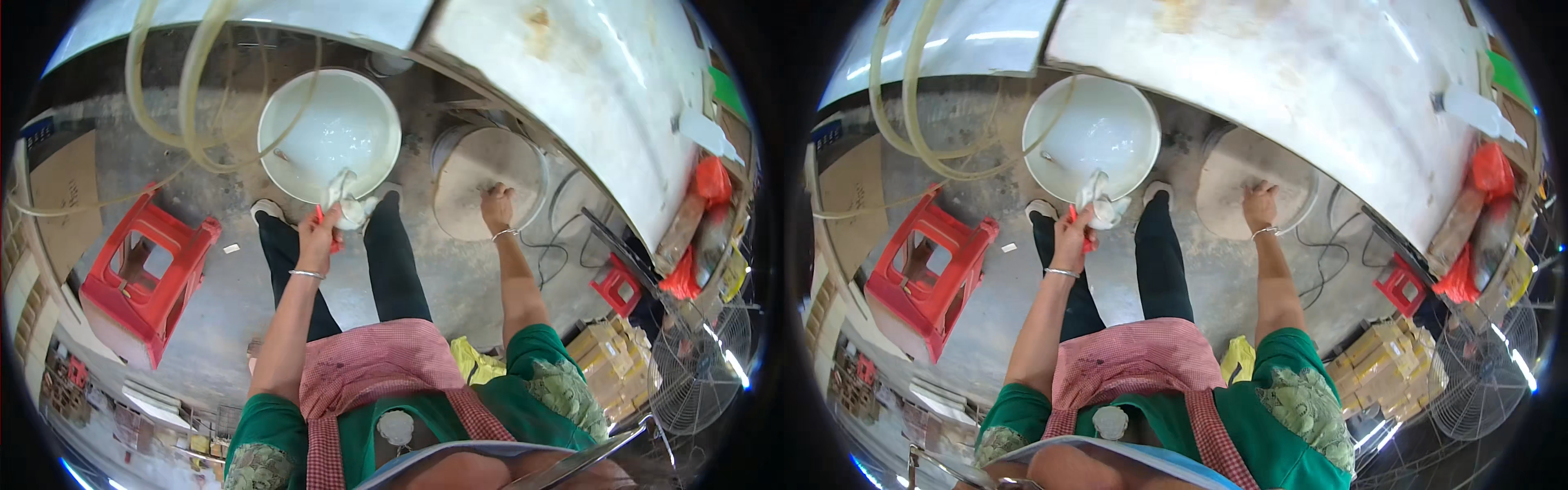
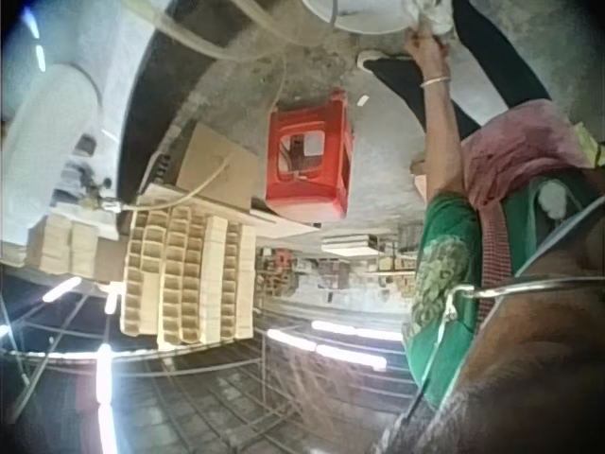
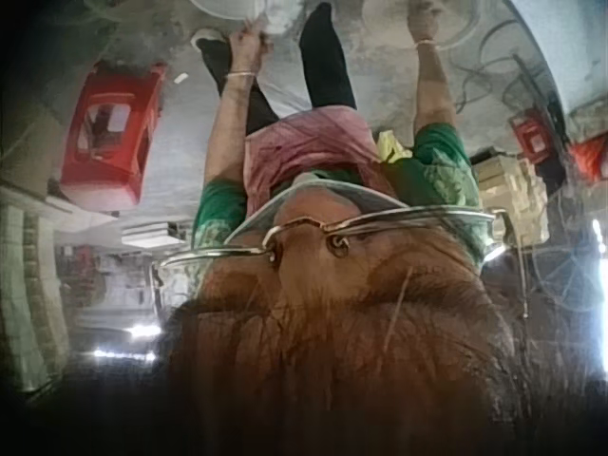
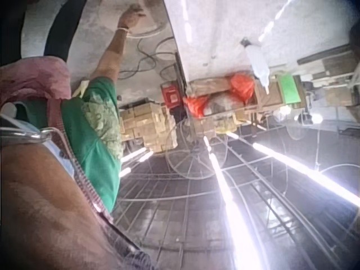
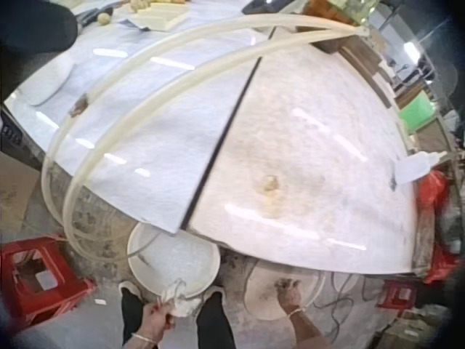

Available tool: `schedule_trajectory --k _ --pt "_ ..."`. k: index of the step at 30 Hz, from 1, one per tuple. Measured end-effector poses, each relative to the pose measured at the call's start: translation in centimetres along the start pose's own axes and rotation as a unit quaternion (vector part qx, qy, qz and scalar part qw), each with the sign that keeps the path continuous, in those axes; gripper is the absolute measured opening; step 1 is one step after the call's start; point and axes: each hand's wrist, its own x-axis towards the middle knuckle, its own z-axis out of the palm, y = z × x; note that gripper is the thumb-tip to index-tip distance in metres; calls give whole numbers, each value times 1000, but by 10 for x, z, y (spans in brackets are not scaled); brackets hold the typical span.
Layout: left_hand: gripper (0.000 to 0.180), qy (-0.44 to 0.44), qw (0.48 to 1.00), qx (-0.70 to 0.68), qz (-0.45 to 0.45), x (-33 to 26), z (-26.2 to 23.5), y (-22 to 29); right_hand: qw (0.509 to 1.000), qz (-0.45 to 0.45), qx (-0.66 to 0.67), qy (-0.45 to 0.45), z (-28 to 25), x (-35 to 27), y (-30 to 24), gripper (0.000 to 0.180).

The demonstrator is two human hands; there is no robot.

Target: Applying glue and using a pneumatic nail gun to assemble wooden blocks in a furniture factory environment.

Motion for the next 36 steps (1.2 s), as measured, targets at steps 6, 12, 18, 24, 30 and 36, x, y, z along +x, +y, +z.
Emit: schedule_trajectory --k 6,12,18,24,30,36 --pt "21 -4 999 -50 -10 -23 -21 -6 994 -14 48 -96 21 37 47 27" --pt "20 29 999 -45 3 -54 -61 6 972 -215 -72 -60 17 -45 -107 31" --pt "17 26 997 -76 24 -75 -101 13 953 -285 -77 -72 46 -73 -269 36" --pt "17 29 995 -93 25 -82 -136 13 970 -218 7 -104 53 -49 -309 36" --pt "17 24 994 -103 23 -88 -156 16 957 -279 44 -67 48 -64 -306 34" --pt "17 10 994 -104 22 -89 -166 12 950 -296 91 -39 54 -56 -292 32"
